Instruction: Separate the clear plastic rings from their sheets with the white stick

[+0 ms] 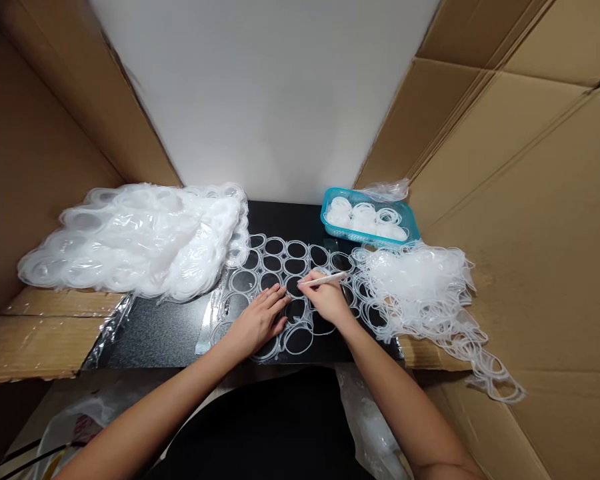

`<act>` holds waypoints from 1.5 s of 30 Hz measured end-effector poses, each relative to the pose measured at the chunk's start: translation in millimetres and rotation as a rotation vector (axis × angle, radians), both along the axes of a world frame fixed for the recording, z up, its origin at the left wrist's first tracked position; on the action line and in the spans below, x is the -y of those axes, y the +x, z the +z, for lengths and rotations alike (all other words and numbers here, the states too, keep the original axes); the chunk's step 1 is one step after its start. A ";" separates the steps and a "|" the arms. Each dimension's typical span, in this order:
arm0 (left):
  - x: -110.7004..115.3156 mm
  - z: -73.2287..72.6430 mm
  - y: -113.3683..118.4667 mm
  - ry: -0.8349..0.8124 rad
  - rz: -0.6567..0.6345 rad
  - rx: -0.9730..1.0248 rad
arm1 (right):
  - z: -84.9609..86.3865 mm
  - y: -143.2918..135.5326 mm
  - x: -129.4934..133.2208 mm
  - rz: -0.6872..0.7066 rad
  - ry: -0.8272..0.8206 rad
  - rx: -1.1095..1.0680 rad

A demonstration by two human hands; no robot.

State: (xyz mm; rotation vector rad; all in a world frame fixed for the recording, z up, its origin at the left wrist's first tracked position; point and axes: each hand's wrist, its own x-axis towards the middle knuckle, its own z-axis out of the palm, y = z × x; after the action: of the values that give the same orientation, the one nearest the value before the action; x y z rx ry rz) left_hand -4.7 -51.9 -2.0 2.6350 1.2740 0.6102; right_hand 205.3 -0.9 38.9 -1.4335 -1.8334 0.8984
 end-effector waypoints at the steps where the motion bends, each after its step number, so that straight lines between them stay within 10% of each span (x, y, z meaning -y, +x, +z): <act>1: 0.2 -0.4 0.1 -0.001 0.002 0.004 | -5.6 -5.8 4.2 0.020 0.000 0.006; 45: 1.8 5.3 -0.6 -0.023 -0.015 -0.031 | -7.9 0.5 17.9 -0.006 -0.065 -0.095</act>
State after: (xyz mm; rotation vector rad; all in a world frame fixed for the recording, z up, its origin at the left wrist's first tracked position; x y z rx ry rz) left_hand -5.3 -53.7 3.3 2.6430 1.2606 0.5502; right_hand 205.8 -18.8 31.0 -1.4102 -1.7438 1.0144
